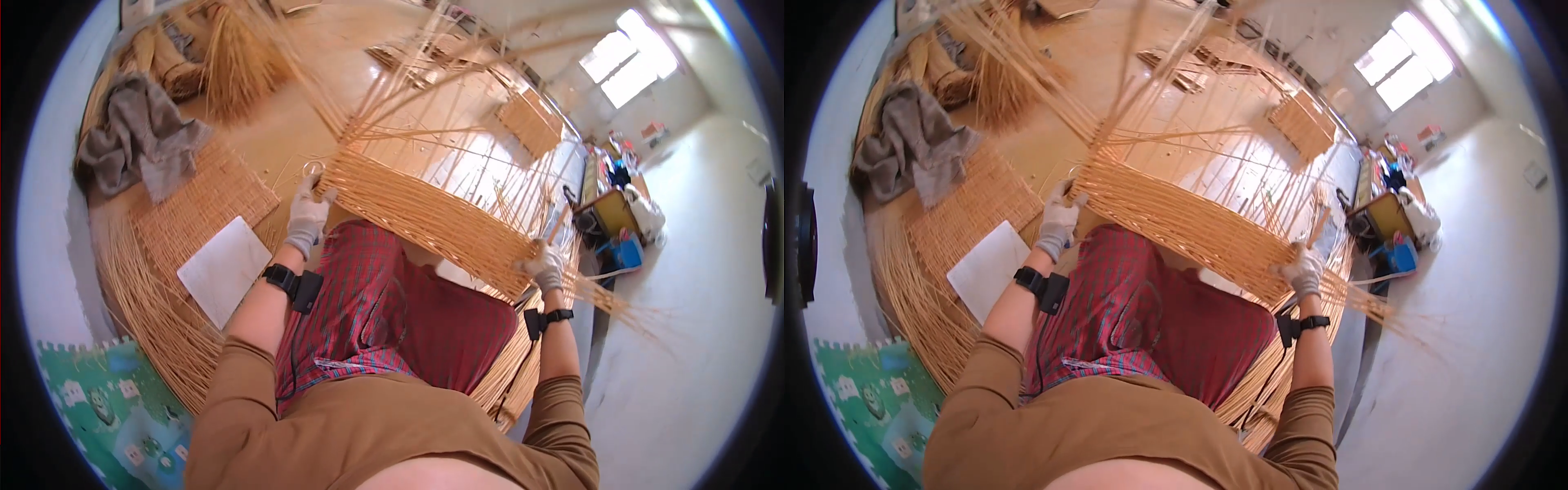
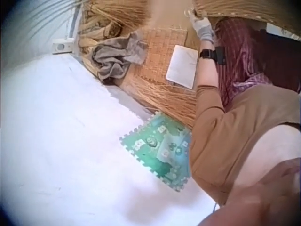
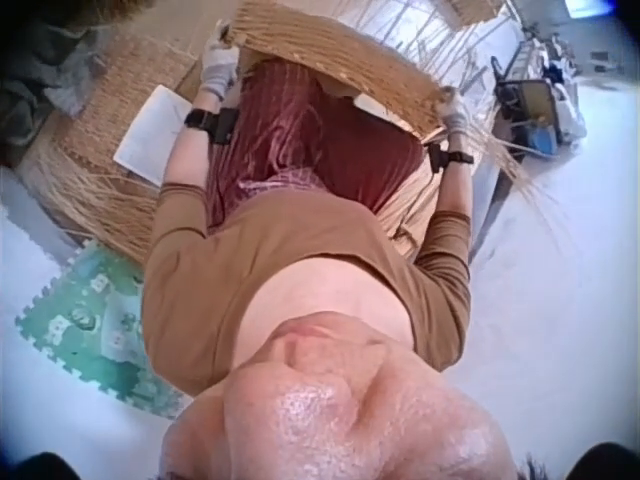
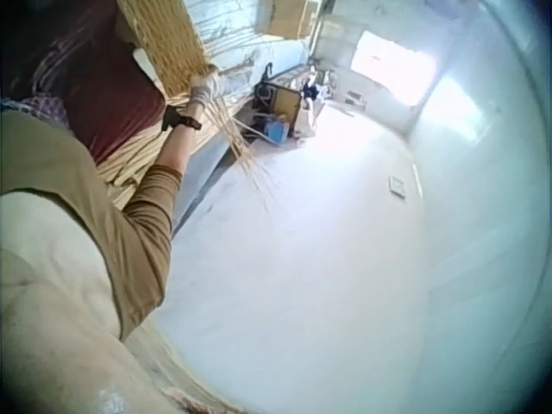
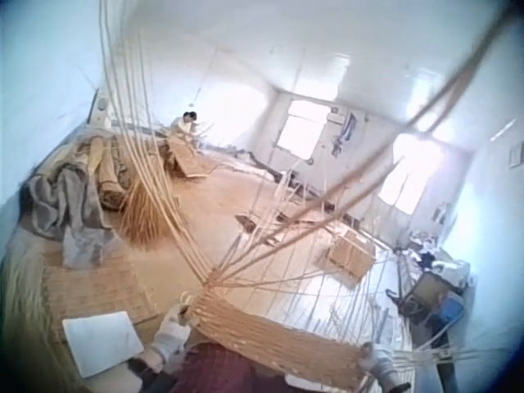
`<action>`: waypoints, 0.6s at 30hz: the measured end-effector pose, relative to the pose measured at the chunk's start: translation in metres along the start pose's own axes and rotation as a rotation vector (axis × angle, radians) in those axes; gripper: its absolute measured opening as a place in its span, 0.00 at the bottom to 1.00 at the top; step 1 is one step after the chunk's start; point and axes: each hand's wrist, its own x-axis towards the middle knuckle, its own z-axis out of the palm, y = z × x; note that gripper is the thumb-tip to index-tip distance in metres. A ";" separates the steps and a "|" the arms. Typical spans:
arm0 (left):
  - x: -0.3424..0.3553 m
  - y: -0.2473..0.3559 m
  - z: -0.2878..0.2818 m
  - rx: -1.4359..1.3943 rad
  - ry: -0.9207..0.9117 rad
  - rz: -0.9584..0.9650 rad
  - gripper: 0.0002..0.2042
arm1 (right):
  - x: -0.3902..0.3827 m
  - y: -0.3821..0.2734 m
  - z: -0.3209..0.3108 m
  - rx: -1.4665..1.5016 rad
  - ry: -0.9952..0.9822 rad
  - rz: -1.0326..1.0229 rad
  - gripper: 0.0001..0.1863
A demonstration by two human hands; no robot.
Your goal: Weaving a large rectangular wicker or willow basket.
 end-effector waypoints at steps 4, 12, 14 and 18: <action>0.001 -0.005 0.001 -0.098 -0.082 -0.022 0.26 | -0.008 -0.007 -0.007 0.015 0.009 0.054 0.46; 0.006 0.025 -0.004 0.213 -0.222 -0.254 0.26 | -0.023 0.001 -0.006 0.146 -0.015 0.139 0.44; 0.004 0.031 -0.008 0.191 -0.243 -0.231 0.26 | -0.029 0.006 -0.001 0.184 0.028 0.123 0.44; -0.011 0.022 -0.016 0.271 -0.221 -0.294 0.28 | -0.032 0.010 0.014 0.193 0.010 0.180 0.44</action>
